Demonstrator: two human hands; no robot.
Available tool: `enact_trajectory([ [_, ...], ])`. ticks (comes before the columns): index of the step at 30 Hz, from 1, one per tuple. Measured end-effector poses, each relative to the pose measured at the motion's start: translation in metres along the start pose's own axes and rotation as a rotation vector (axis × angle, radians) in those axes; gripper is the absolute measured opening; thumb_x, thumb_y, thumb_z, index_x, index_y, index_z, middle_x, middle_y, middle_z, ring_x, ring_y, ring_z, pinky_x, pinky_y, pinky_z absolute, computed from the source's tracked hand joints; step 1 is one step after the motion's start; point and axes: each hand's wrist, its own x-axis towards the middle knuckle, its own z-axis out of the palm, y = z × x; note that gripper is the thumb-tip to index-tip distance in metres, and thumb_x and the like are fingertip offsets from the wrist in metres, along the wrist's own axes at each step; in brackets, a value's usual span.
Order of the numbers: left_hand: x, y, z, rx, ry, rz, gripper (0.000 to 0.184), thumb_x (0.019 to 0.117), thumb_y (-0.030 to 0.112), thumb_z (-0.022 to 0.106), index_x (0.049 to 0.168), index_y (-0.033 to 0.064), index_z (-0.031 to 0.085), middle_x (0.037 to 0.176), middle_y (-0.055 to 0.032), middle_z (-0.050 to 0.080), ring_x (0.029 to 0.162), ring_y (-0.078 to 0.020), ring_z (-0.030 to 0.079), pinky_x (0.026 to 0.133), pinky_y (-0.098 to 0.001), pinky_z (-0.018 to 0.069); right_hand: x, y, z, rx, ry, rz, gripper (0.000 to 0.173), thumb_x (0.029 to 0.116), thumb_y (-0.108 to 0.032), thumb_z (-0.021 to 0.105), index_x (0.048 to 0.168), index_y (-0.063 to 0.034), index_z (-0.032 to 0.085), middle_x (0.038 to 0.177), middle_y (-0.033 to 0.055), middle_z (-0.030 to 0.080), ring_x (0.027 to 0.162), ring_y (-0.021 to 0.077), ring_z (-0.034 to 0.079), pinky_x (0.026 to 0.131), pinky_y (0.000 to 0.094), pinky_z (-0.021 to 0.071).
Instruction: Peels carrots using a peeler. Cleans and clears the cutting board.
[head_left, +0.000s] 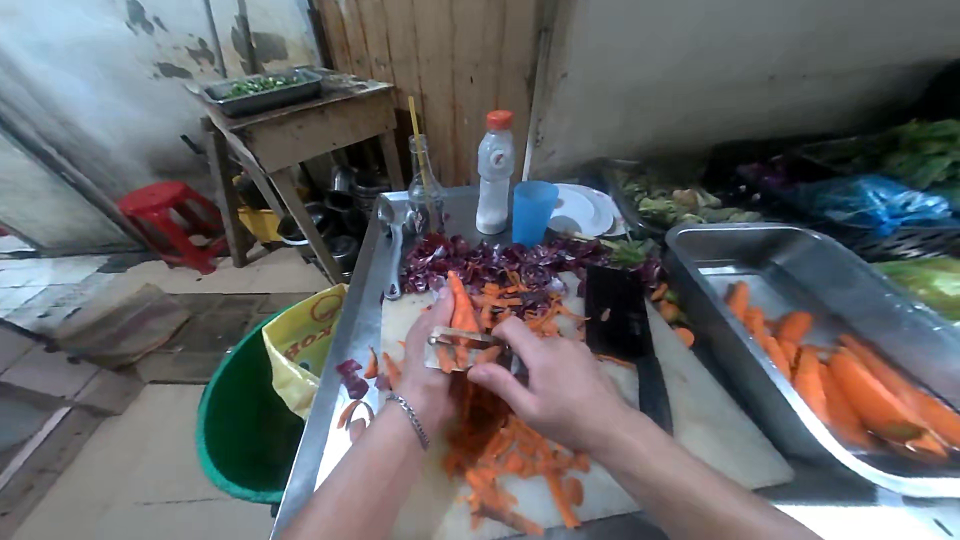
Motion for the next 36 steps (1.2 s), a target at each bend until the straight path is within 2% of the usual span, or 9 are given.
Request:
enact_trajectory([
  [7, -0.003, 0.000, 0.005, 0.023, -0.002, -0.014, 0.046, 0.1067, 0.054, 0.041, 0.113, 0.0169, 0.068, 0.094, -0.0022, 0.070, 0.081, -0.0109, 0.069, 0.068, -0.0280, 0.0578, 0.004, 0.013, -0.002, -0.074, 0.069, -0.044, 0.057, 0.0968, -0.071, 0.045, 0.099, -0.0176, 0.065, 0.055, -0.0053, 0.050, 0.046, 0.0144, 0.055, 0.040, 0.0364, 0.0436],
  [13, -0.008, 0.002, 0.015, 0.190, -0.087, -0.060, 0.052, 0.1126, 0.045, 0.023, 0.103, 0.0077, 0.059, 0.076, -0.0076, 0.060, 0.054, -0.0140, 0.055, 0.049, -0.0260, 0.0496, 0.013, 0.033, -0.022, 0.014, 0.001, 0.224, 0.054, 0.1008, -0.065, 0.045, 0.112, -0.0171, 0.066, 0.063, 0.0011, 0.058, 0.056, 0.0221, 0.061, 0.051, 0.0472, 0.0496],
  [18, -0.001, -0.005, 0.002, 0.115, -0.070, -0.019, 0.046, 0.1081, 0.051, 0.040, 0.114, 0.0163, 0.069, 0.090, -0.0025, 0.069, 0.075, -0.0117, 0.067, 0.065, -0.0280, 0.0566, 0.006, 0.023, -0.017, 0.089, -0.055, -0.015, 0.058, 0.0967, -0.072, 0.043, 0.103, -0.0205, 0.067, 0.063, -0.0061, 0.057, 0.056, 0.0113, 0.060, 0.048, 0.0382, 0.0503],
  [21, -0.003, -0.002, 0.003, 0.085, -0.076, -0.042, 0.048, 0.1080, 0.051, 0.040, 0.117, 0.0147, 0.069, 0.095, -0.0046, 0.071, 0.081, -0.0134, 0.068, 0.070, -0.0300, 0.0582, 0.007, 0.024, -0.016, 0.039, -0.025, -0.099, 0.060, 0.0968, -0.072, 0.042, 0.102, -0.0192, 0.068, 0.061, -0.0059, 0.056, 0.055, 0.0113, 0.059, 0.047, 0.0355, 0.0487],
  [24, -0.008, 0.000, 0.011, 0.149, -0.133, -0.084, 0.052, 0.1110, 0.048, 0.029, 0.108, 0.0116, 0.065, 0.076, -0.0060, 0.062, 0.056, -0.0122, 0.056, 0.050, -0.0255, 0.0492, 0.009, 0.036, -0.020, -0.007, 0.022, -0.077, 0.059, 0.0971, -0.071, 0.045, 0.103, -0.0169, 0.068, 0.062, -0.0035, 0.057, 0.055, 0.0143, 0.060, 0.047, 0.0382, 0.0487],
  [28, -0.012, -0.001, 0.012, 0.209, -0.244, -0.097, 0.052, 0.1124, 0.040, 0.020, 0.099, 0.0057, 0.057, 0.076, -0.0085, 0.060, 0.052, -0.0132, 0.054, 0.050, -0.0261, 0.0501, 0.015, 0.054, -0.026, -0.017, 0.054, 0.088, 0.054, 0.0987, -0.065, 0.049, 0.109, -0.0156, 0.069, 0.066, 0.0017, 0.061, 0.058, 0.0214, 0.063, 0.051, 0.0458, 0.0510],
  [31, -0.014, -0.002, 0.009, 0.234, -0.337, -0.088, 0.057, 0.1107, 0.050, 0.024, 0.112, 0.0068, 0.061, 0.078, -0.0096, 0.061, 0.054, -0.0144, 0.056, 0.051, -0.0272, 0.0524, 0.024, 0.068, -0.033, 0.045, 0.022, 0.343, 0.056, 0.1027, -0.063, 0.044, 0.113, -0.0127, 0.067, 0.074, 0.0086, 0.064, 0.067, 0.0288, 0.065, 0.060, 0.0551, 0.0526],
  [33, -0.011, 0.000, 0.010, 0.266, -0.309, -0.078, 0.054, 0.1107, 0.049, 0.027, 0.127, 0.0104, 0.061, 0.080, -0.0090, 0.060, 0.056, -0.0151, 0.057, 0.053, -0.0285, 0.0539, 0.025, 0.071, -0.040, 0.107, 0.021, 0.438, 0.054, 0.1045, -0.062, 0.041, 0.112, -0.0137, 0.066, 0.075, 0.0067, 0.063, 0.067, 0.0248, 0.064, 0.062, 0.0509, 0.0523],
  [36, -0.002, 0.003, 0.006, 0.231, -0.150, -0.071, 0.045, 0.1102, 0.046, 0.039, 0.130, 0.0112, 0.060, 0.087, -0.0091, 0.062, 0.062, -0.0169, 0.060, 0.056, -0.0303, 0.0561, 0.023, 0.061, -0.038, 0.240, 0.014, 0.395, 0.051, 0.1073, -0.055, 0.041, 0.111, -0.0115, 0.066, 0.072, 0.0047, 0.058, 0.061, 0.0195, 0.058, 0.058, 0.0444, 0.0510],
])
